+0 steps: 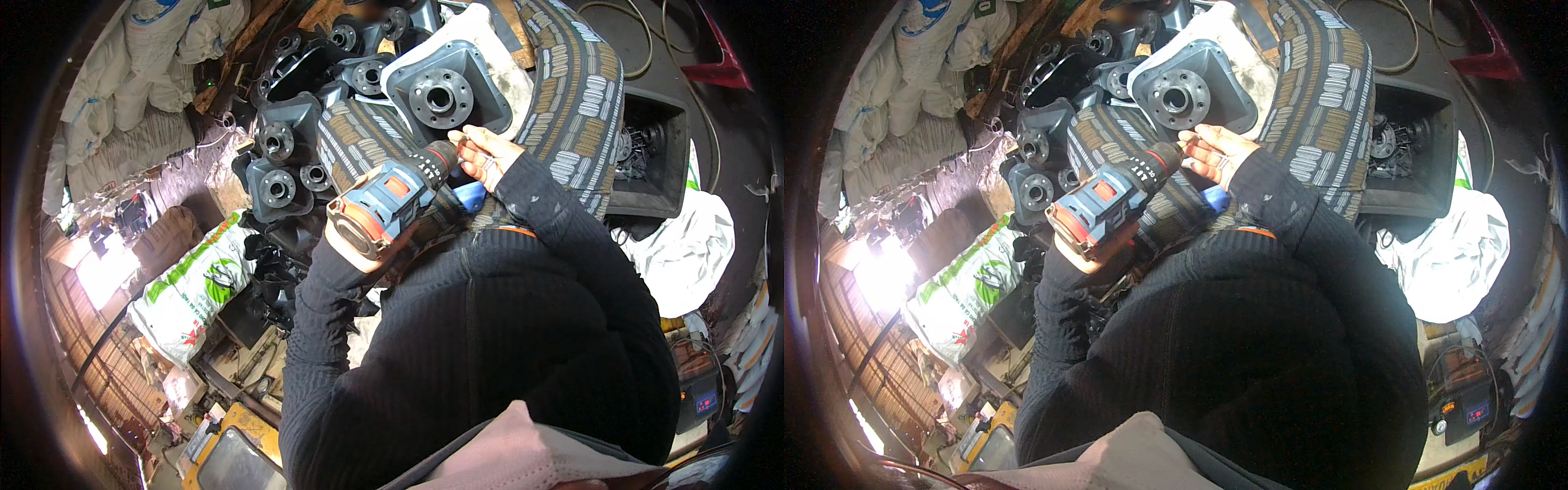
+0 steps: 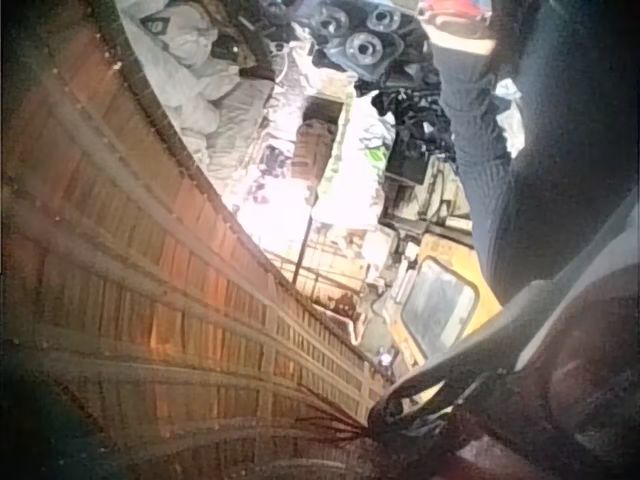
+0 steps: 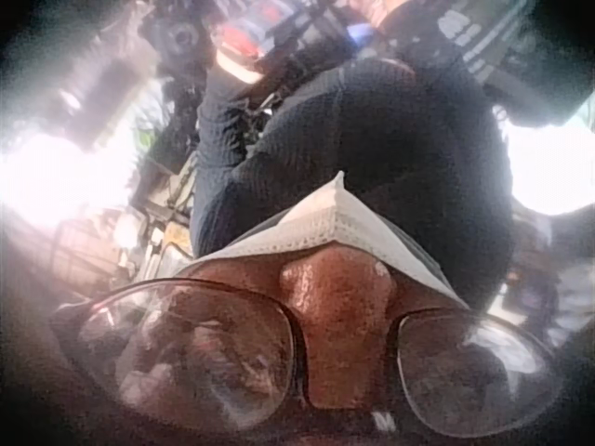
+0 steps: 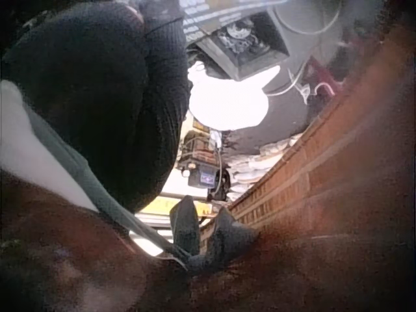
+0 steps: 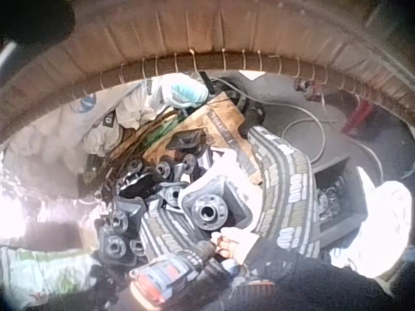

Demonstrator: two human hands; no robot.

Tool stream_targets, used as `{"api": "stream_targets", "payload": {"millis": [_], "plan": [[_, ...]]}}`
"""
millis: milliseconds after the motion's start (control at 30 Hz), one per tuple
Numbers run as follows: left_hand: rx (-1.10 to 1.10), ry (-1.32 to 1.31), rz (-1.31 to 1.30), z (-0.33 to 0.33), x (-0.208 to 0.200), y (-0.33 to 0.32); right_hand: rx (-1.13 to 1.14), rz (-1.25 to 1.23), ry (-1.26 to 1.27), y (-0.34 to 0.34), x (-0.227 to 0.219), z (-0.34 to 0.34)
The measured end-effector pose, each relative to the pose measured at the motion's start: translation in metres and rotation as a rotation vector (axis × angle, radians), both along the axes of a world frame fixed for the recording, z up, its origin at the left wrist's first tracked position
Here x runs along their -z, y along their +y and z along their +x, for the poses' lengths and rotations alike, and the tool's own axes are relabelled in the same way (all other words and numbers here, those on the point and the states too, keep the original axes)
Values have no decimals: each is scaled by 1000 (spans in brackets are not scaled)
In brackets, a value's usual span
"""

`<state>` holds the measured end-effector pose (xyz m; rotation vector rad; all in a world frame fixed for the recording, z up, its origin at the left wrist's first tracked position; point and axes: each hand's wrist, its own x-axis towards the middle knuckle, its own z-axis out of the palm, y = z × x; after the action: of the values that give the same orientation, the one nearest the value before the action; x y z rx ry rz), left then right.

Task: The person uses a cordless drill to fasten screws into black plastic parts on a cluttered workbench. They repeatedly pick up parts, align them, and drive screws before placing the parts back down.

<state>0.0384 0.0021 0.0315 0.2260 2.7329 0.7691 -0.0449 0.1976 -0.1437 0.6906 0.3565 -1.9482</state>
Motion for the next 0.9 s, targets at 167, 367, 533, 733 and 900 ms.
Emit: {"api": "stream_targets", "payload": {"millis": [167, 367, 533, 733, 900], "plan": [[-13, -31, 135, -6, 2, -3, -37, -9, 17, -5, 11, 1], [-616, -550, 840, -13, 0, 8, -12, -24, 79, -13, 16, -1], [-329, -381, 264, -32, -2, 5, -67, 10, -58, -18, 7, -13], [-594, -503, 539, -39, 24, -15, -97, 374, 118, -9, 23, -6], [-43, -275, -57, -74, 2, -2, -62, 525, 397, -36, 45, -3]]}}
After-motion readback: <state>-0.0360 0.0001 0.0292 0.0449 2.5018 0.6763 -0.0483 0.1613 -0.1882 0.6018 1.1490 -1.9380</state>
